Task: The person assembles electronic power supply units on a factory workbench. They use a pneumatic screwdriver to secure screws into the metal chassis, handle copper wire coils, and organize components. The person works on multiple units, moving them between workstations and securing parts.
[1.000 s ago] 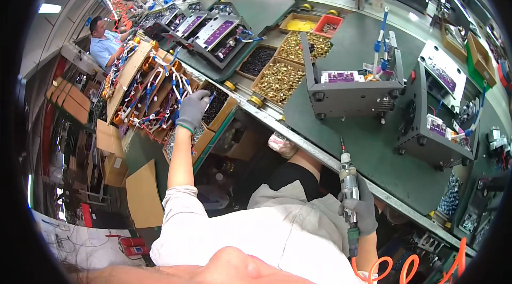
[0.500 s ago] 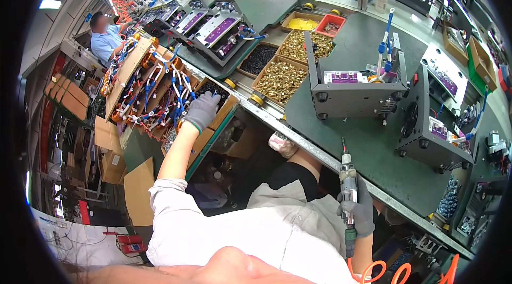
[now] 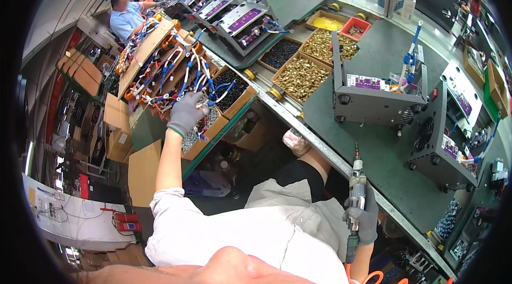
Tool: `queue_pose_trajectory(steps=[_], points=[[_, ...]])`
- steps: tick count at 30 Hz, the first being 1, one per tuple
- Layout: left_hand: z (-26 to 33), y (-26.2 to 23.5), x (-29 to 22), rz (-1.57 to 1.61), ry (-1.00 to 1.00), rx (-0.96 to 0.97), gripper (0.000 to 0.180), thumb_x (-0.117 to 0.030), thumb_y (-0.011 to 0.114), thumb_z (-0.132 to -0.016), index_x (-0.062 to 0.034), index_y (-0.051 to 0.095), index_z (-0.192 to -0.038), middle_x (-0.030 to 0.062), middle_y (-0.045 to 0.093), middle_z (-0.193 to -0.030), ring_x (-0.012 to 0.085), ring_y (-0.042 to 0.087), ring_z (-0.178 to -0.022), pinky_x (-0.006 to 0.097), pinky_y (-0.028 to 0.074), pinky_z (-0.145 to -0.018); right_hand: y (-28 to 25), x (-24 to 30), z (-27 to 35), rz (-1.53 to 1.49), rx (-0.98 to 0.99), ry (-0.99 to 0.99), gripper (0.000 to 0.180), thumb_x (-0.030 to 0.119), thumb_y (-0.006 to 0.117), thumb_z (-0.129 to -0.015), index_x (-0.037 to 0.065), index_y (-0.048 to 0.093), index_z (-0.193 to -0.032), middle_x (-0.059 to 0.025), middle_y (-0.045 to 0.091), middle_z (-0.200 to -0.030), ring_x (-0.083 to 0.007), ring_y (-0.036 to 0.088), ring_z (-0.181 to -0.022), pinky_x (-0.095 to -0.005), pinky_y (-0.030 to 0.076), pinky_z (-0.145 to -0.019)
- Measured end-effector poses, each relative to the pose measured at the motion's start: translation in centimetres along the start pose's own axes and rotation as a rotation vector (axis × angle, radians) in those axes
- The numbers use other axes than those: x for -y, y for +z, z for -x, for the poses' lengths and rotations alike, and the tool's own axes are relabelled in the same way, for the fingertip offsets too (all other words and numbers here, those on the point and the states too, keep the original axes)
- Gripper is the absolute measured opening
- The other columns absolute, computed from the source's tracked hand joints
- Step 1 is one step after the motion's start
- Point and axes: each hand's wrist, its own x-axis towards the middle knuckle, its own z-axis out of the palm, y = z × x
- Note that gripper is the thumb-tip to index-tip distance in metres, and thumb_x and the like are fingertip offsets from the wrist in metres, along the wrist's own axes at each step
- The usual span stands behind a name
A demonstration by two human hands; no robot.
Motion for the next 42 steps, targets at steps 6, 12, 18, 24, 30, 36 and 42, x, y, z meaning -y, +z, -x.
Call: queue_pose_trajectory(steps=[6,12,18,24,30,36,42], points=[[0.5,2.9,0.5,0.063,-0.169,0.097,0.059,-0.046,0.058,-0.083,-0.0164,0.057,-0.134,0.0163,0.059,-0.128,0.0366,0.057,-0.119,0.046,0.046,-0.101,-0.2,0.1,0.0,-0.011,0.033,-0.017,0.097,0.014,0.069,-0.061,0.003,0.03,-0.149,-0.0132,0.06,-0.086,-0.0183,0.061,-0.053,-0.0276,0.053,-0.047],[-0.9,2.7,2.1,0.313,-0.249,0.13,0.062,-0.038,0.074,-0.07,-0.0099,0.064,-0.124,0.0193,0.059,-0.128,0.037,0.06,-0.115,0.042,0.047,-0.099,-0.2,0.0,-0.3,0.002,0.045,-0.037,0.096,0.015,0.067,-0.06,0.002,0.031,-0.148,-0.0135,0.059,-0.084,-0.0178,0.061,-0.053,-0.0272,0.051,-0.047],[2.4,0.4,2.2,0.366,-0.204,-0.225,0.053,-0.033,0.077,-0.065,-0.0084,0.067,-0.111,0.0172,0.06,-0.118,0.0343,0.057,-0.111,0.04,0.045,-0.099,-0.1,0.3,-0.1,-0.002,0.048,-0.026,0.094,0.013,0.063,-0.059,0.002,0.033,-0.148,-0.0135,0.059,-0.083,-0.0177,0.061,-0.053,-0.0275,0.051,-0.047],[7.4,-6.3,0.3,0.212,0.015,-0.594,0.042,-0.023,0.078,-0.063,-0.0086,0.068,-0.101,0.0109,0.062,-0.103,0.0301,0.058,-0.101,0.041,0.046,-0.093,-0.5,0.1,-0.3,-0.02,0.067,-0.014,0.095,0.013,0.064,-0.059,0.002,0.032,-0.148,-0.0136,0.059,-0.084,-0.0181,0.061,-0.053,-0.0275,0.052,-0.047],[2.2,-15.6,4.3,-0.213,0.06,-1.225,0.044,-0.023,0.076,-0.071,-0.0075,0.064,-0.109,0.0117,0.062,-0.098,0.0328,0.058,-0.097,0.045,0.047,-0.086,-0.8,-0.2,-0.2,-0.027,0.063,-0.042,0.096,0.014,0.066,-0.06,0.003,0.031,-0.149,-0.0139,0.059,-0.084,-0.0187,0.061,-0.052,-0.0278,0.052,-0.046],[-8.7,-17.8,18.0,0.293,-0.321,-0.635,0.052,-0.045,0.064,-0.089,-0.0106,0.063,-0.128,0.0201,0.066,-0.118,0.0379,0.063,-0.106,0.045,0.048,-0.093,-0.8,-0.5,-0.5,-0.036,0.093,-0.05,0.096,0.015,0.066,-0.059,0.002,0.032,-0.148,-0.0143,0.059,-0.084,-0.0195,0.062,-0.051,-0.0279,0.052,-0.045],[-5.3,-11.8,1.6,0.467,0.19,-1.024,0.029,-0.031,0.062,-0.094,-0.0042,0.071,-0.102,0.0165,0.07,-0.093,0.0314,0.068,-0.086,0.039,0.052,-0.077,0.0,-0.5,-0.2,-0.08,0.022,-0.058,0.095,0.014,0.067,-0.06,0.002,0.032,-0.148,-0.0142,0.059,-0.084,-0.0197,0.062,-0.052,-0.028,0.052,-0.045]])
